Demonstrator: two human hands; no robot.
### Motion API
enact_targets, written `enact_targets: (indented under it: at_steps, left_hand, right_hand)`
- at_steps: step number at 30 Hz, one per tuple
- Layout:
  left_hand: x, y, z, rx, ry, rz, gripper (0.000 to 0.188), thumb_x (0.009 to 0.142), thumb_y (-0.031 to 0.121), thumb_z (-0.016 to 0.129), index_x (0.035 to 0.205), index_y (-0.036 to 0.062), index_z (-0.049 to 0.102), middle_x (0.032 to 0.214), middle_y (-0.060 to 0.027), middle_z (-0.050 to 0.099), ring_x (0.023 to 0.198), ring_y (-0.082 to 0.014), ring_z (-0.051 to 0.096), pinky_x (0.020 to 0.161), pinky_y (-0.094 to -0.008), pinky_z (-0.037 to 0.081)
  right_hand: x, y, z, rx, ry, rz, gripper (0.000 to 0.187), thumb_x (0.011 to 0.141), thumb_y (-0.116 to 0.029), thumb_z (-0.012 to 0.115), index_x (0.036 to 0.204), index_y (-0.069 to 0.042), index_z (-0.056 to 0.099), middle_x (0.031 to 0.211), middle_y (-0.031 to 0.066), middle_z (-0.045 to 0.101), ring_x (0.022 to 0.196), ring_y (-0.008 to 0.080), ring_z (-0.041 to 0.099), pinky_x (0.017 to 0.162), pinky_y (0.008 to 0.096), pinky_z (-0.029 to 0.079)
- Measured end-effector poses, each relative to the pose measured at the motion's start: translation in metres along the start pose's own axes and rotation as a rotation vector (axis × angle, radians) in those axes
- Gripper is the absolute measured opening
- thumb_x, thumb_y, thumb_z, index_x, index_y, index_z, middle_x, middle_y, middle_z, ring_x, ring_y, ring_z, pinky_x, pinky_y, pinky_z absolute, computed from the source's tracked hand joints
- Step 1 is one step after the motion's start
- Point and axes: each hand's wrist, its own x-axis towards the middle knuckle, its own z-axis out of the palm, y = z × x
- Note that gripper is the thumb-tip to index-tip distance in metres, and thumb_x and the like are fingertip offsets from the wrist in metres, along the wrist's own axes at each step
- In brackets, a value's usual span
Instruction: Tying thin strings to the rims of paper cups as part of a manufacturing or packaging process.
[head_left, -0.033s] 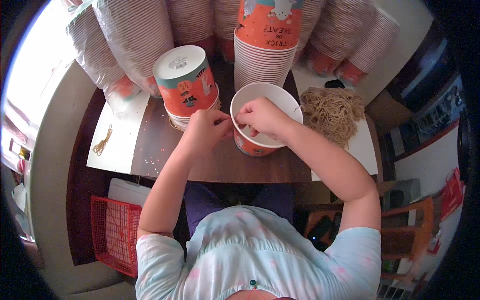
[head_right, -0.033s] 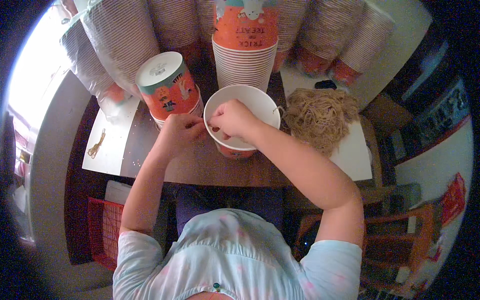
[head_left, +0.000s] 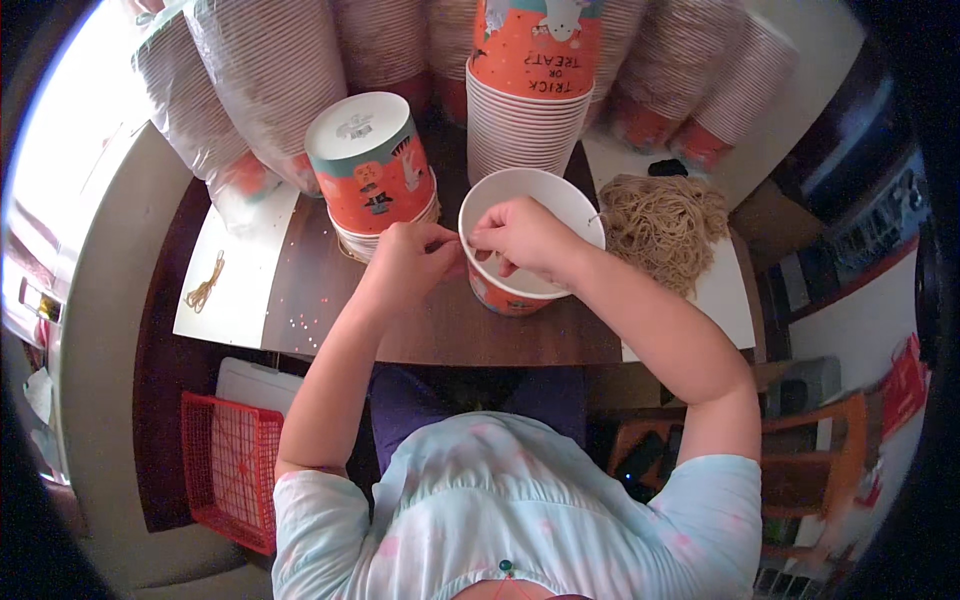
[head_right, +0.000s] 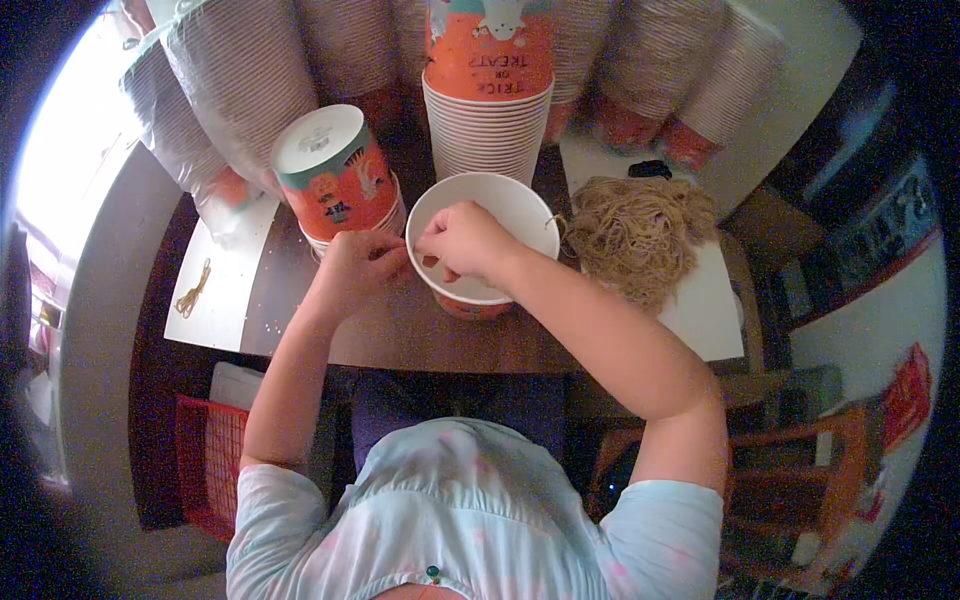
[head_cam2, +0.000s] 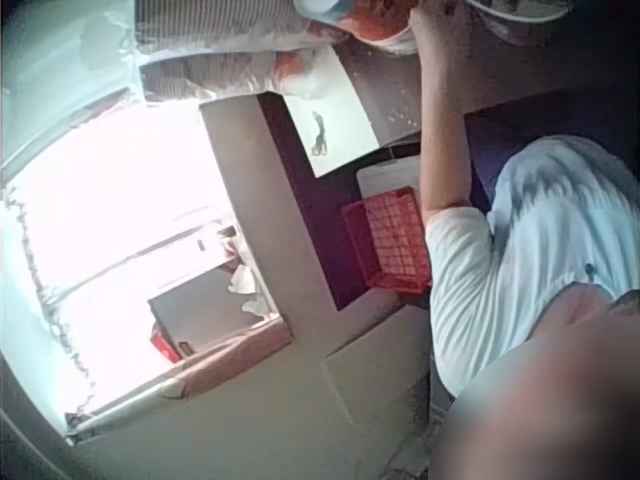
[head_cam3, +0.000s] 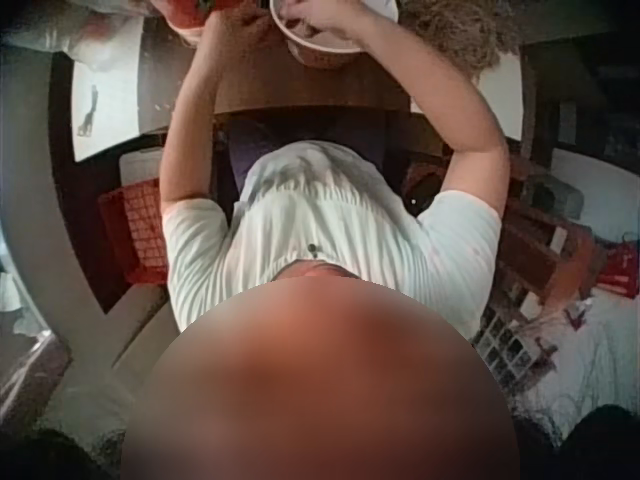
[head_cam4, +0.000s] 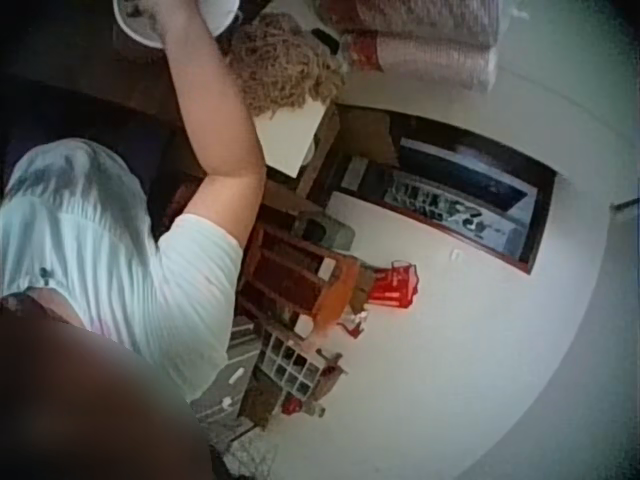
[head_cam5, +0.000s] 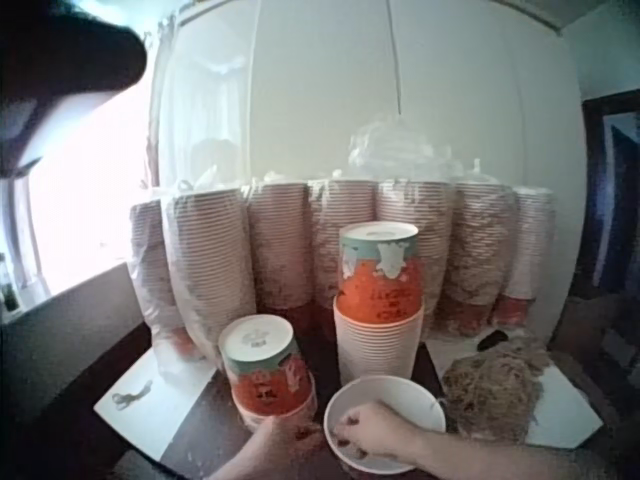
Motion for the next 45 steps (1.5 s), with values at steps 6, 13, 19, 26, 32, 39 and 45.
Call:
enact_targets:
  at_steps: [6,13,19,26,32,39,45]
  left_hand:
    - [-0.012,-0.020,0.009,-0.214,0.177,0.049,0.021,0.087,0.012,0.059,0.096,-0.0054,0.066,0.078,-0.0050,0.066,0.066,-0.0083,0.059,0.058,-0.0250,0.048]
    - [-0.028,0.012,0.008,-0.217,0.077,0.147,0.027,0.091,0.020,0.059,0.095,-0.0058,0.065,0.074,-0.0023,0.062,0.068,-0.0060,0.053,0.061,-0.0228,0.044]
    - [-0.026,0.029,0.004,-0.343,0.007,-0.008,0.026,0.091,0.020,0.060,0.093,-0.0053,0.066,0.077,-0.0008,0.064,0.072,-0.0055,0.055,0.064,-0.0219,0.045]
    - [-0.021,0.021,-0.001,-0.452,0.011,-0.103,0.018,0.088,0.019,0.065,0.088,0.0012,0.066,0.071,0.0020,0.059,0.059,-0.0044,0.050,0.052,-0.0186,0.038]
    - [-0.015,0.023,-0.007,-0.647,-0.035,-0.160,0.011,0.083,0.012,0.068,0.086,0.0010,0.067,0.076,0.0008,0.063,0.064,-0.0032,0.054,0.056,-0.0173,0.041]
    - [-0.020,0.020,0.011,0.017,0.209,0.126,0.014,0.079,0.007,0.068,0.091,-0.0007,0.066,0.076,-0.0012,0.063,0.066,-0.0057,0.055,0.058,-0.0212,0.044]
    - [-0.024,0.003,0.014,0.084,0.293,0.042,0.017,0.081,0.006,0.065,0.096,-0.0010,0.067,0.070,-0.0016,0.061,0.062,-0.0047,0.052,0.056,-0.0220,0.043]
  right_hand:
    - [-0.010,0.004,-0.011,-0.060,0.013,-0.074,0.011,0.086,-0.010,0.061,0.085,0.000,0.062,0.076,0.0049,0.062,0.051,0.0083,0.052,0.047,0.0220,0.044]
    - [-0.036,-0.003,-0.007,-0.009,0.010,-0.275,0.010,0.088,-0.008,0.059,0.089,0.001,0.062,0.077,0.0039,0.063,0.055,0.0070,0.054,0.049,0.0210,0.045]
    - [-0.044,-0.006,-0.002,-0.142,0.098,-0.473,0.010,0.087,-0.008,0.061,0.088,0.001,0.064,0.077,0.0026,0.066,0.060,0.0063,0.057,0.056,0.0225,0.048]
    - [-0.047,-0.010,-0.002,-0.164,0.117,-0.481,0.009,0.085,-0.007,0.063,0.087,0.002,0.064,0.077,0.0042,0.066,0.072,0.0081,0.060,0.066,0.0254,0.049]
    - [-0.043,-0.016,-0.012,-0.273,0.120,-0.577,0.011,0.083,-0.008,0.064,0.087,0.001,0.064,0.077,0.0076,0.066,0.072,0.0095,0.061,0.065,0.0268,0.049]
    - [-0.013,0.001,-0.024,-0.322,-0.101,-0.454,0.014,0.080,-0.012,0.061,0.085,0.001,0.065,0.073,0.0090,0.066,0.068,0.0122,0.061,0.063,0.0289,0.048]
    - [0.010,0.012,-0.025,-0.453,-0.141,-0.476,0.014,0.078,-0.013,0.059,0.080,-0.001,0.064,0.069,0.0099,0.064,0.063,0.0149,0.060,0.059,0.0310,0.047]
